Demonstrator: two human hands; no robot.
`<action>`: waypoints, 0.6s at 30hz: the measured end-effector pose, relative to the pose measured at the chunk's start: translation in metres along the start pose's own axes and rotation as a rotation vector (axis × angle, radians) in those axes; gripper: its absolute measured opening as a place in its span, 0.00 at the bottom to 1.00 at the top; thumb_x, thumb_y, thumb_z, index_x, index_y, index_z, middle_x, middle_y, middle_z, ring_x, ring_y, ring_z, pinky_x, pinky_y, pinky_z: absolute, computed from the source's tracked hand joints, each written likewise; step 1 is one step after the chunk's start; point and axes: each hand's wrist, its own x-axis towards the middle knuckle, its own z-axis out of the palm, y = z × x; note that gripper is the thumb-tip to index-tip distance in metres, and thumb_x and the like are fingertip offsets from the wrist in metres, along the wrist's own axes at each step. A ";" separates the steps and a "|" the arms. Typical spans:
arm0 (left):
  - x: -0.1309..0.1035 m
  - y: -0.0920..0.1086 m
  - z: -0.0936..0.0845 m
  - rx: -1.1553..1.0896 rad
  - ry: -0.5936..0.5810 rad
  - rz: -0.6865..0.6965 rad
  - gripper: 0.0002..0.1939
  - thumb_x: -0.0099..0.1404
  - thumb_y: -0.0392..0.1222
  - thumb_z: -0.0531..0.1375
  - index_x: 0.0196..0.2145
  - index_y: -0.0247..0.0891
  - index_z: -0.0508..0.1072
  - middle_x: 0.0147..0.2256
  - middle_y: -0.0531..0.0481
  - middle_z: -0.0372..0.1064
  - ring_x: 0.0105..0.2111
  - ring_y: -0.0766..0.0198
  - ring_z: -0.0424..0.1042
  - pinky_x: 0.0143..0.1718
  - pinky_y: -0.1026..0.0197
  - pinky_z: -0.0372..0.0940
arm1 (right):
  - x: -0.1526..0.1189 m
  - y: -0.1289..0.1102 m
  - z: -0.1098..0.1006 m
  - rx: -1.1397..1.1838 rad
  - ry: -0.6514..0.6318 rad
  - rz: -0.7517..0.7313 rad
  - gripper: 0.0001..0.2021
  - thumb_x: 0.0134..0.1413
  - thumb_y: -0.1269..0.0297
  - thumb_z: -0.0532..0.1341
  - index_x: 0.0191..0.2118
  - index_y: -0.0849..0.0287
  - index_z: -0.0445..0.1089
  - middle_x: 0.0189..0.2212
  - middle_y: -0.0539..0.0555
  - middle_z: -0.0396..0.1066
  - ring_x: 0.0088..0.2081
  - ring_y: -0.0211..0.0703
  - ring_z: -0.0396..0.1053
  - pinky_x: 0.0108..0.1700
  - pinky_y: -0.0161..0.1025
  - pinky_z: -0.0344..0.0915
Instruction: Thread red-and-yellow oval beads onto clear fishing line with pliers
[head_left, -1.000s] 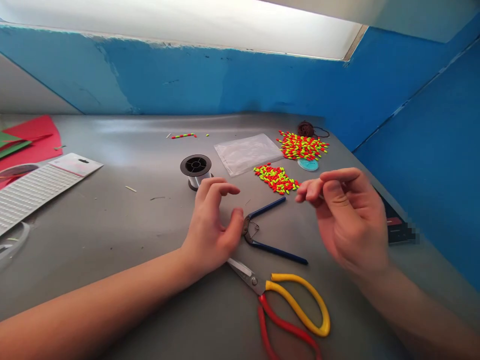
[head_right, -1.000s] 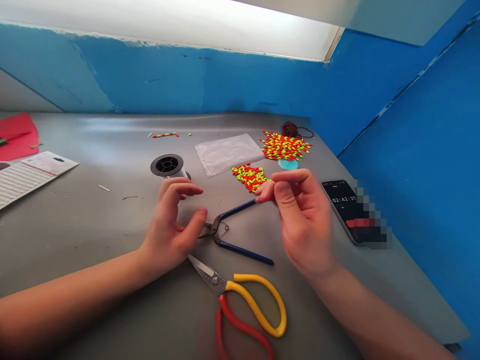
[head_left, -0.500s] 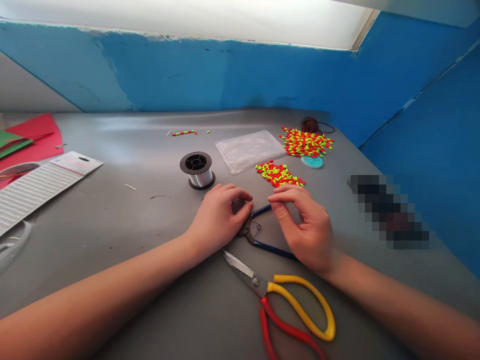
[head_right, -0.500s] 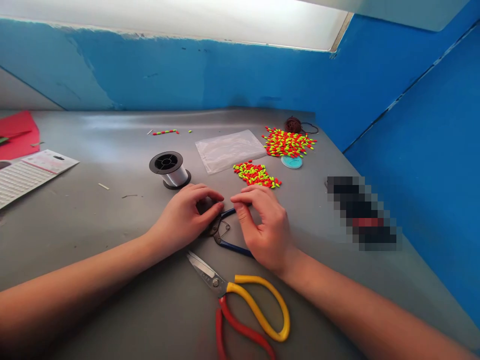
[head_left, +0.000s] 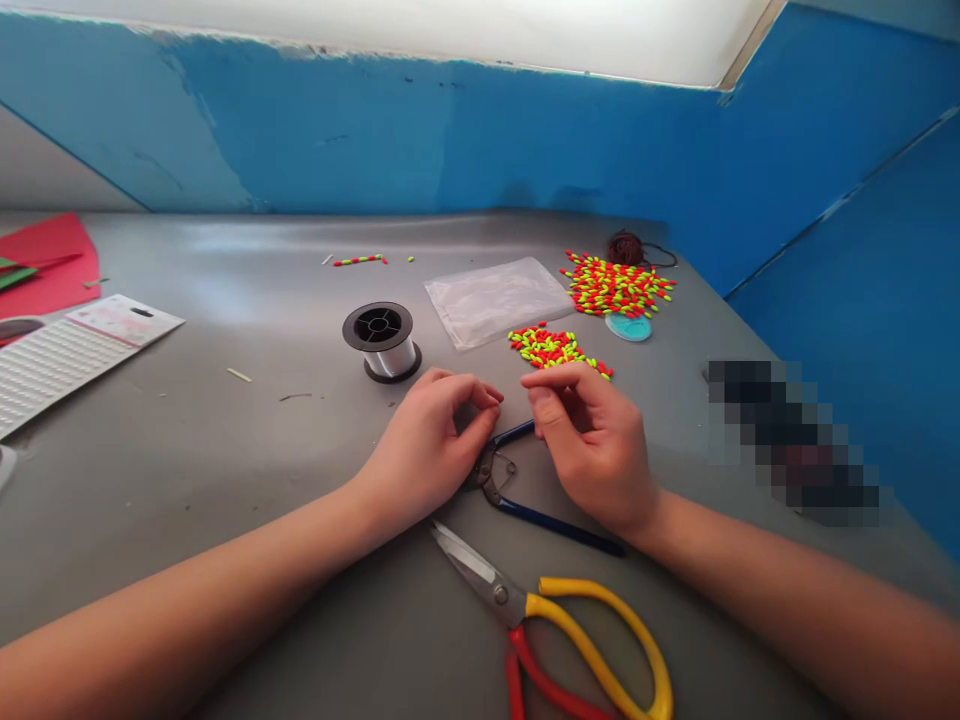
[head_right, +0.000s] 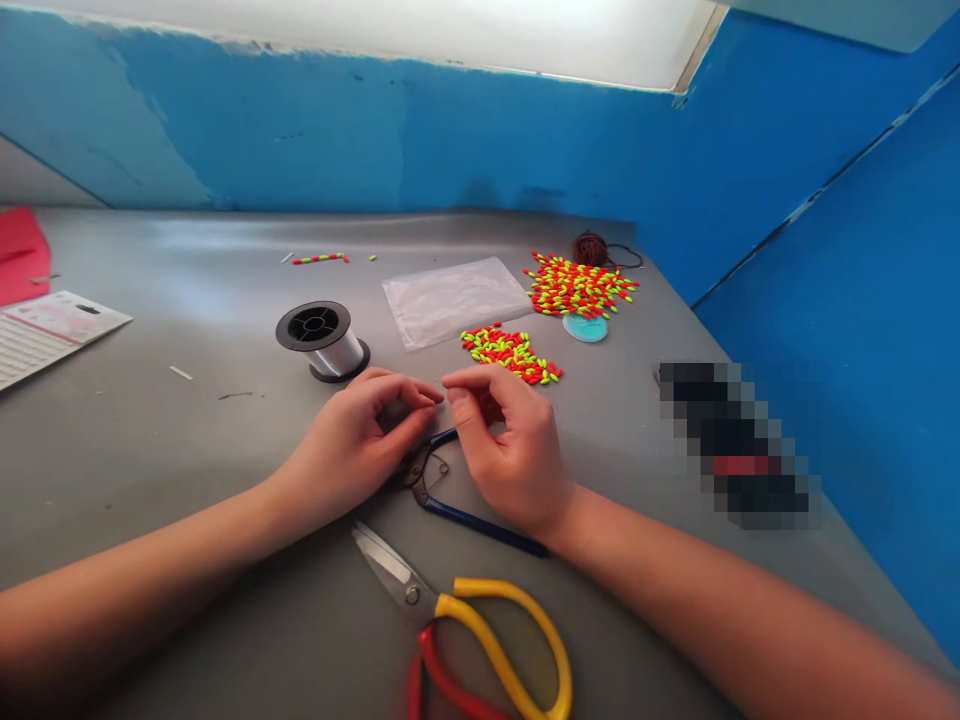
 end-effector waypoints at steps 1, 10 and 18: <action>-0.001 0.000 0.000 -0.032 0.019 0.018 0.03 0.70 0.37 0.63 0.36 0.41 0.78 0.44 0.49 0.78 0.46 0.60 0.76 0.48 0.56 0.71 | -0.001 0.001 -0.001 0.014 -0.006 0.013 0.04 0.71 0.67 0.62 0.46 0.55 0.75 0.36 0.50 0.78 0.33 0.38 0.75 0.34 0.35 0.71; -0.008 0.004 -0.005 -0.160 0.088 0.098 0.04 0.72 0.34 0.64 0.42 0.40 0.78 0.42 0.50 0.79 0.45 0.63 0.78 0.49 0.62 0.71 | -0.003 0.004 -0.005 0.133 -0.097 0.104 0.05 0.73 0.68 0.61 0.49 0.54 0.74 0.33 0.46 0.74 0.28 0.31 0.70 0.29 0.31 0.66; -0.018 0.011 -0.007 -0.212 -0.008 0.010 0.04 0.72 0.35 0.65 0.41 0.42 0.80 0.38 0.52 0.80 0.38 0.67 0.79 0.41 0.66 0.72 | 0.003 0.001 -0.008 -0.044 -0.074 -0.019 0.08 0.73 0.71 0.60 0.49 0.56 0.76 0.40 0.48 0.78 0.40 0.34 0.74 0.43 0.31 0.70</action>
